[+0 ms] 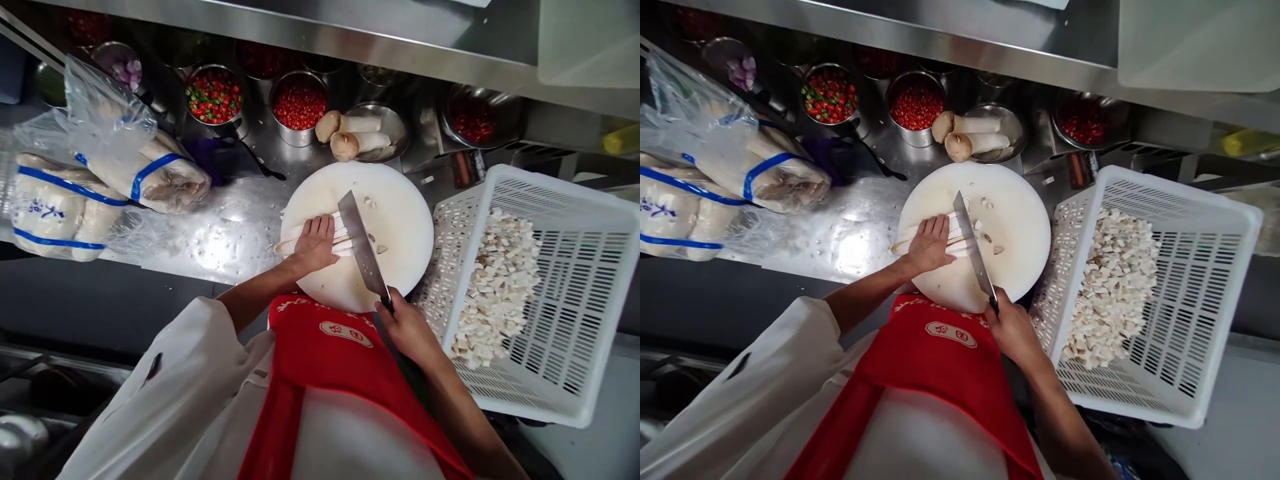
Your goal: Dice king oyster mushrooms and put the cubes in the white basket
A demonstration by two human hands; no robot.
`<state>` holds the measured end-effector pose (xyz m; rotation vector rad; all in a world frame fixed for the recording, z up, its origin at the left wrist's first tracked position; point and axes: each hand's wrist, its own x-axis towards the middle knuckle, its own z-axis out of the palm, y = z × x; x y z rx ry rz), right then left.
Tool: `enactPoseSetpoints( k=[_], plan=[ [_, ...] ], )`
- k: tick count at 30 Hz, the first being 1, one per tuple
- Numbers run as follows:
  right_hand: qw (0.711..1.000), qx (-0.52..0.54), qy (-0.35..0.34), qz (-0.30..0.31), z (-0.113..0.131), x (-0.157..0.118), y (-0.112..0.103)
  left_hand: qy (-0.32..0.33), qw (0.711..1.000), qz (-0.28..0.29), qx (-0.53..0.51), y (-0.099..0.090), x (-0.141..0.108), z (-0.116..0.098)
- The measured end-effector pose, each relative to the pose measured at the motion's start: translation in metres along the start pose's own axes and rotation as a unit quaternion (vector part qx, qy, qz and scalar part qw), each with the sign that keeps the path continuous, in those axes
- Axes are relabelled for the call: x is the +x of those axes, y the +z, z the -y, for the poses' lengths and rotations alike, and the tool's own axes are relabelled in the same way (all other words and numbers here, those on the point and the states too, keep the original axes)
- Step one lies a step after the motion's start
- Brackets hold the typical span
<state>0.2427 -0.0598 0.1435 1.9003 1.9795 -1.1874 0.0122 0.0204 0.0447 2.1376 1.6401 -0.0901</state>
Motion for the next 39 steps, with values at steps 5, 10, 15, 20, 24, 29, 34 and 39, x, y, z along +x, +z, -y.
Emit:
enactPoseSetpoints(
  k=[5,10,15,20,24,29,34,39],
  plan=[
    [0.999,-0.043,-0.004,-0.012,0.006,0.048,0.023,0.018,0.999,-0.024,0.016,0.003,0.003,0.002],
    [0.998,0.014,-0.014,-0.060,0.005,0.054,0.034,0.022,1.000,-0.010,0.008,-0.005,0.000,0.006],
    [0.996,0.038,-0.018,-0.073,0.006,0.005,0.016,-0.020,1.000,0.014,0.002,-0.008,-0.010,0.014],
    [1.000,-0.001,-0.014,-0.007,0.007,-0.005,0.008,-0.015,1.000,0.002,0.009,-0.001,-0.014,0.013],
    [0.999,-0.042,-0.003,0.000,0.010,0.034,0.024,-0.002,1.000,0.002,0.006,0.000,-0.012,0.013],
    [0.997,0.016,-0.040,-0.070,0.013,0.062,0.040,0.008,1.000,-0.023,0.019,-0.004,-0.015,0.016],
    [0.996,0.034,-0.041,-0.075,0.015,0.015,0.020,-0.019,0.999,-0.038,0.018,0.001,-0.026,0.025],
    [0.999,-0.020,-0.025,0.004,0.016,0.003,0.015,-0.013,0.999,-0.027,0.030,0.005,-0.030,0.028]
  ],
)
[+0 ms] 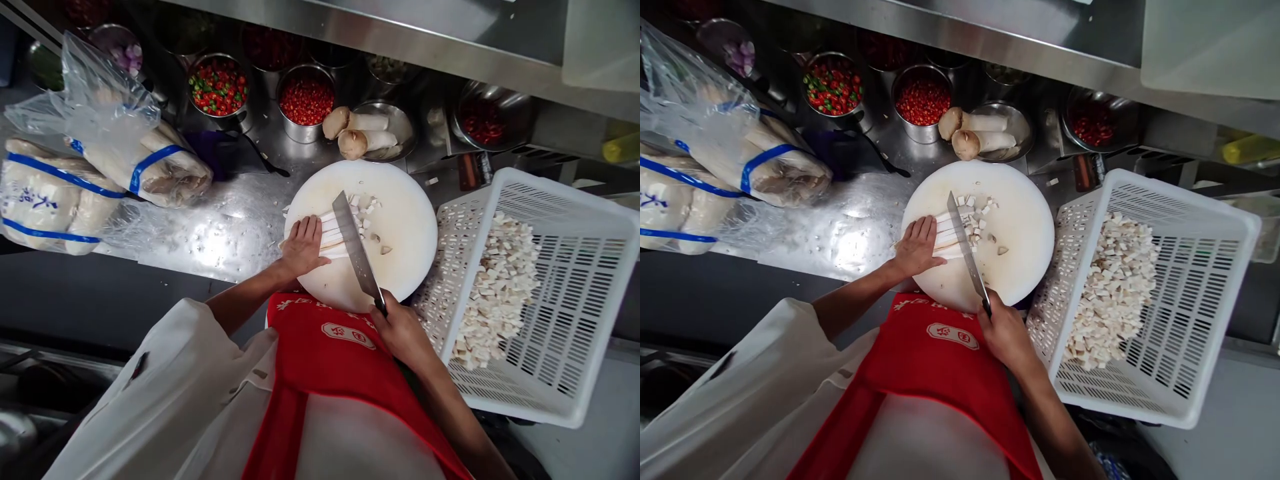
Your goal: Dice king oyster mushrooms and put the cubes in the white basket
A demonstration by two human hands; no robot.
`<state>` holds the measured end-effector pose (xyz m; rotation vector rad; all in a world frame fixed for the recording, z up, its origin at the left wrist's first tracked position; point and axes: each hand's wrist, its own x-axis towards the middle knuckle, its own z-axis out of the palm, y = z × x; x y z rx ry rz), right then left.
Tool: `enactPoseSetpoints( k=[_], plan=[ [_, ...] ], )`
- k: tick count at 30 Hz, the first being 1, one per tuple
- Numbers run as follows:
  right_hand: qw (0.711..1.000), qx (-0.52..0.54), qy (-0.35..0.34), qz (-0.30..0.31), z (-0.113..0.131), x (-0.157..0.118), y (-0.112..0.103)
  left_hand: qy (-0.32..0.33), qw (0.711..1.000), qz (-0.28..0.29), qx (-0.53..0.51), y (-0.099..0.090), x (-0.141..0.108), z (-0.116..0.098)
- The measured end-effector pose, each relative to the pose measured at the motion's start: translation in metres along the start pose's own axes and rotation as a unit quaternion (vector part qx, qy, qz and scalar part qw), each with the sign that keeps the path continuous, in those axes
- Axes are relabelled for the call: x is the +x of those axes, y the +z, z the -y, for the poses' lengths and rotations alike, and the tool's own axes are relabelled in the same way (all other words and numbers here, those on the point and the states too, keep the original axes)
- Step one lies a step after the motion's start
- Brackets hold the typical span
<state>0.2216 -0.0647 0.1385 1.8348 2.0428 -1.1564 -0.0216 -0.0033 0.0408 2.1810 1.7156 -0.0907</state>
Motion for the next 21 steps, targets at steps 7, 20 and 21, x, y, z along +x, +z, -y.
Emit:
enactPoseSetpoints(
  k=[7,20,21],
  plan=[
    [0.999,0.020,-0.010,-0.049,0.009,0.068,0.021,0.017,1.000,0.005,-0.004,-0.007,0.002,0.001],
    [1.000,-0.027,-0.005,-0.008,0.016,0.036,0.020,-0.006,1.000,-0.017,0.009,0.003,-0.009,0.001],
    [0.999,-0.022,-0.012,-0.022,0.017,0.049,0.025,-0.005,1.000,-0.019,0.010,0.003,-0.008,0.001]
  ],
)
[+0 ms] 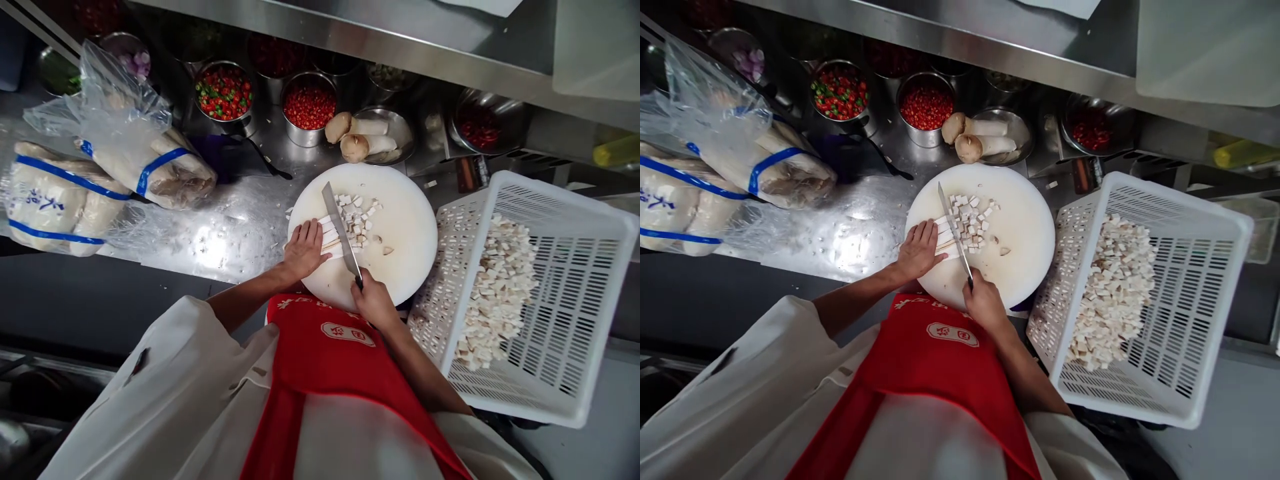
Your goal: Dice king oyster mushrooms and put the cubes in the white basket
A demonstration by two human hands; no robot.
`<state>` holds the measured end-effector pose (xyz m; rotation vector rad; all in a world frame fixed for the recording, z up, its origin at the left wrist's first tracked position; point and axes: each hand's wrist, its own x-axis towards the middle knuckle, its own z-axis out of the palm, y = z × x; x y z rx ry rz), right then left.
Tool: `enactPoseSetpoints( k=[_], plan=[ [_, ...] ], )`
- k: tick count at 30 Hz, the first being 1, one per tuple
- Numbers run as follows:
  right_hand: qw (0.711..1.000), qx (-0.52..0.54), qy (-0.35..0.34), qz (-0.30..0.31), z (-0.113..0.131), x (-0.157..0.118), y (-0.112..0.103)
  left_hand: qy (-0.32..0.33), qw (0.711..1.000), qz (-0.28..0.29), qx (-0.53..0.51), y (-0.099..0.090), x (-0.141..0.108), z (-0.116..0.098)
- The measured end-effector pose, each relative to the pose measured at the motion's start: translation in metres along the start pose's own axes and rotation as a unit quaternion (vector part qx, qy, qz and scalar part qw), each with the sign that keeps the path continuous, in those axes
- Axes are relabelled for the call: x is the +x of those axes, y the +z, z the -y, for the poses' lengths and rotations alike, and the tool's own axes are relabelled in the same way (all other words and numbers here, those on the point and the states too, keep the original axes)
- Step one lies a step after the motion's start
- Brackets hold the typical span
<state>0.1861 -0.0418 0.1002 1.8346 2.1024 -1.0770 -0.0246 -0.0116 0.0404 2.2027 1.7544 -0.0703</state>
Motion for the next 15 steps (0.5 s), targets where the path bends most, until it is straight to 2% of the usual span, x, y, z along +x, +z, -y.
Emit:
enactPoseSetpoints(
  k=[2,4,8,11,13,15],
  plan=[
    [0.999,0.017,-0.014,-0.026,0.002,0.015,0.004,0.007,1.000,0.000,-0.002,-0.003,0.000,0.001],
    [0.998,0.034,-0.021,-0.044,0.004,0.013,-0.001,0.012,1.000,0.004,-0.009,-0.006,-0.003,0.003],
    [0.998,0.046,-0.009,-0.038,0.006,-0.030,-0.023,-0.003,1.000,0.001,-0.017,-0.008,-0.010,0.009],
    [1.000,0.022,0.002,0.004,0.007,-0.045,-0.024,0.002,1.000,0.007,-0.013,-0.004,-0.012,0.012],
    [1.000,-0.007,0.006,0.028,0.009,-0.032,-0.013,0.013,1.000,0.006,-0.014,-0.001,-0.012,0.013],
    [0.999,-0.025,0.004,0.021,0.012,-0.008,0.000,0.026,1.000,0.000,-0.017,0.000,-0.010,0.014]
  ],
)
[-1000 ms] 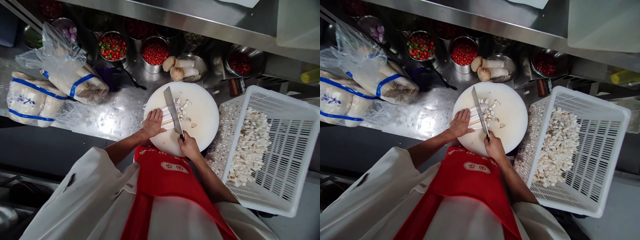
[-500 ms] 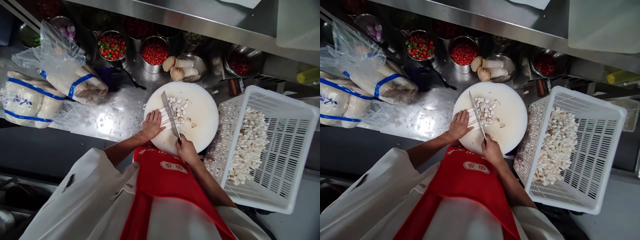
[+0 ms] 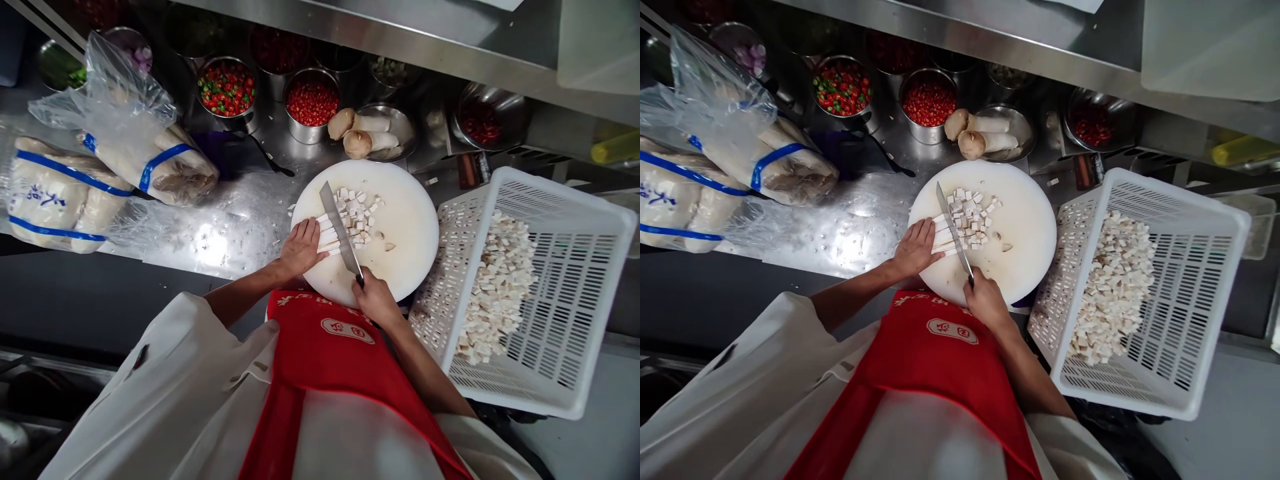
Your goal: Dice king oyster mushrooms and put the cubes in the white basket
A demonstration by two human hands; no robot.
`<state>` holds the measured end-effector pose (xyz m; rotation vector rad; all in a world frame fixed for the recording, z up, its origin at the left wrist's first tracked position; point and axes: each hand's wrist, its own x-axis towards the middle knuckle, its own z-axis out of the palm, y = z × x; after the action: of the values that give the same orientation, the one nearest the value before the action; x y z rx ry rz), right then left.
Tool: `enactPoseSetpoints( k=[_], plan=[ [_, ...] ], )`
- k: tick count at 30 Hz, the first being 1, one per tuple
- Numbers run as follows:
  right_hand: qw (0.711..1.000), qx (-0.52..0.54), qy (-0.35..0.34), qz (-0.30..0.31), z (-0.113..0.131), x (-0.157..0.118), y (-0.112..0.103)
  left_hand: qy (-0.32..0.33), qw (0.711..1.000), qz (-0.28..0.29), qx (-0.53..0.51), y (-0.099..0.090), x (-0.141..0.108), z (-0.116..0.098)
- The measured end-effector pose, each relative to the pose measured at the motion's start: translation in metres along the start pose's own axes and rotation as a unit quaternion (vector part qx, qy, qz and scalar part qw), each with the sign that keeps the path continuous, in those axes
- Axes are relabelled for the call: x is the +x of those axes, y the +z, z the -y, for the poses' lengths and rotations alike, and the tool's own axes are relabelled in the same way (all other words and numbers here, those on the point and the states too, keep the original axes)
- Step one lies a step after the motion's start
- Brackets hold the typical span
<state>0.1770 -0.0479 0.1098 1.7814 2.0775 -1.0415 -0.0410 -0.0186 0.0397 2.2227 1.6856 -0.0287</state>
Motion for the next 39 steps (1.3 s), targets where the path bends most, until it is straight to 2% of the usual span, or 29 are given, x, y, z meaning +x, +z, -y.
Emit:
enactPoseSetpoints(
  k=[2,4,8,10,12,14,17,20,22,24,27,29,31,34,37,39],
  plan=[
    [0.999,0.009,-0.014,-0.031,0.004,0.022,0.006,0.016,1.000,-0.006,-0.001,-0.001,0.000,0.002],
    [0.997,0.033,-0.026,-0.058,0.007,0.029,0.003,0.026,1.000,-0.008,0.000,-0.004,-0.001,0.005],
    [0.995,0.075,-0.026,-0.068,0.007,-0.007,-0.015,0.005,1.000,-0.019,-0.009,-0.009,-0.009,0.010],
    [0.996,0.072,-0.015,-0.040,0.006,-0.026,-0.019,-0.008,1.000,-0.016,-0.019,-0.008,-0.013,0.011],
    [0.999,0.048,-0.007,-0.008,0.007,-0.030,-0.015,-0.012,1.000,-0.009,-0.024,-0.006,-0.015,0.011],
    [1.000,0.020,0.000,0.003,0.010,-0.017,-0.004,-0.012,1.000,-0.009,-0.023,-0.003,-0.015,0.009],
    [1.000,0.011,0.003,-0.020,0.015,0.014,0.011,-0.006,1.000,-0.018,-0.021,-0.001,-0.015,0.009],
    [0.998,0.041,-0.008,-0.051,0.018,0.024,0.010,0.000,0.998,-0.039,-0.046,0.001,-0.015,0.014],
    [0.996,0.063,-0.016,-0.068,0.019,0.010,0.003,0.015,0.995,-0.067,-0.076,0.001,-0.016,0.020],
    [0.995,0.072,-0.016,-0.066,0.018,-0.013,-0.005,0.063,0.989,-0.086,-0.105,0.002,-0.016,0.028],
    [0.997,0.070,-0.007,-0.029,0.015,-0.045,-0.014,0.152,0.978,-0.071,-0.128,0.004,-0.011,0.041],
    [0.998,0.067,-0.010,-0.005,0.014,-0.055,-0.015,0.184,0.973,-0.050,-0.133,0.005,-0.006,0.046],
    [0.998,0.054,-0.010,0.011,0.015,-0.050,-0.010,0.196,0.970,-0.038,-0.135,0.007,-0.002,0.050],
    [0.999,0.018,0.007,0.031,0.024,-0.025,0.005,0.198,0.970,-0.038,-0.134,0.010,0.002,0.052],
    [1.000,-0.007,0.008,0.018,0.036,0.002,0.019,0.195,0.971,-0.047,-0.131,0.013,0.001,0.055],
    [1.000,-0.009,0.000,0.003,0.040,0.010,0.023,0.191,0.971,-0.056,-0.131,0.014,-0.001,0.056]
  ],
)
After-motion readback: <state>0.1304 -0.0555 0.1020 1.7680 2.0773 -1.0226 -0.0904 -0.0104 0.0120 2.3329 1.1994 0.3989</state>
